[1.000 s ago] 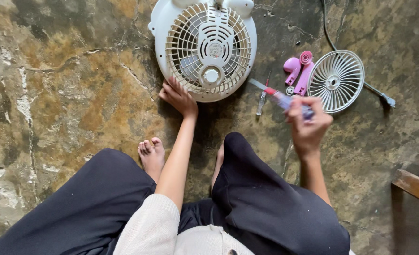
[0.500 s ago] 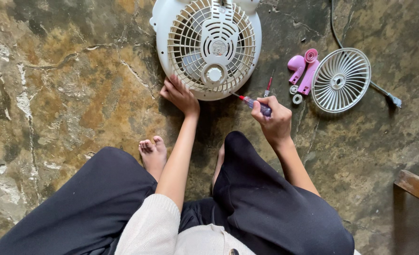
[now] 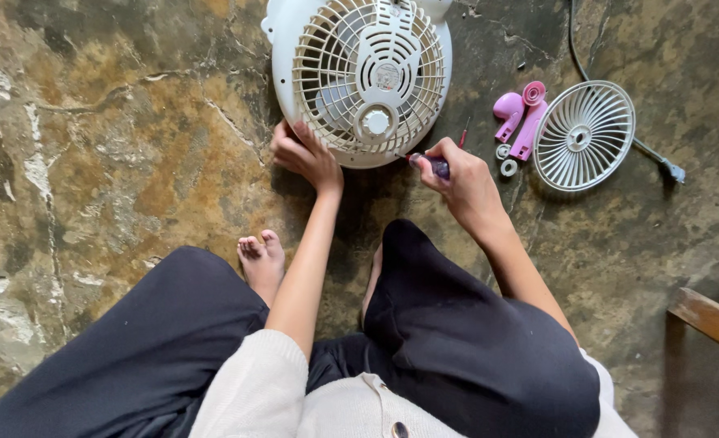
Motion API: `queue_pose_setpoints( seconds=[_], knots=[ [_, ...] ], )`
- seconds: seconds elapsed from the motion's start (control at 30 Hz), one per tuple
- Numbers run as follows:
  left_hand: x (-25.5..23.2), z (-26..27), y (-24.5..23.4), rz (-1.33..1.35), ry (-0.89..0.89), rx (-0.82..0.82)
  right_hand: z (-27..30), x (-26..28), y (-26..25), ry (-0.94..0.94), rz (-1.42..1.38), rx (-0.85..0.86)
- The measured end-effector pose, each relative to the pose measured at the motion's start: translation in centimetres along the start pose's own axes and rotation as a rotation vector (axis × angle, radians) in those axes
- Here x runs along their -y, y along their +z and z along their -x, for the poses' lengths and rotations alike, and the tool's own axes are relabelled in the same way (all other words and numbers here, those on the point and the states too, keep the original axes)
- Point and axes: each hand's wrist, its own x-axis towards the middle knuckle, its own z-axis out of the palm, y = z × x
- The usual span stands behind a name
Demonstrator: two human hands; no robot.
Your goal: The person sits on the floor and uses a screwdriver to remove screws from the front grille of a white electric fan. They repeatedly loosen and remove screws around the grille perimeter, occasionally lifting the fan to access different sides.
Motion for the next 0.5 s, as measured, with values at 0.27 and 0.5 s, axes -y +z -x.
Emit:
queue_pose_setpoints(
  seconds=[0.27,0.5],
  knots=[
    [-9.2,4.3,-6.4,0.690,0.795,0.652,-0.2,-2.2,0.6,-0.164,0.033,-0.031],
    [-13.9,2.2,-7.3,0.574,0.581,0.929,-1.3,-4.2,0.6,-0.378,0.196,-0.101]
  ],
)
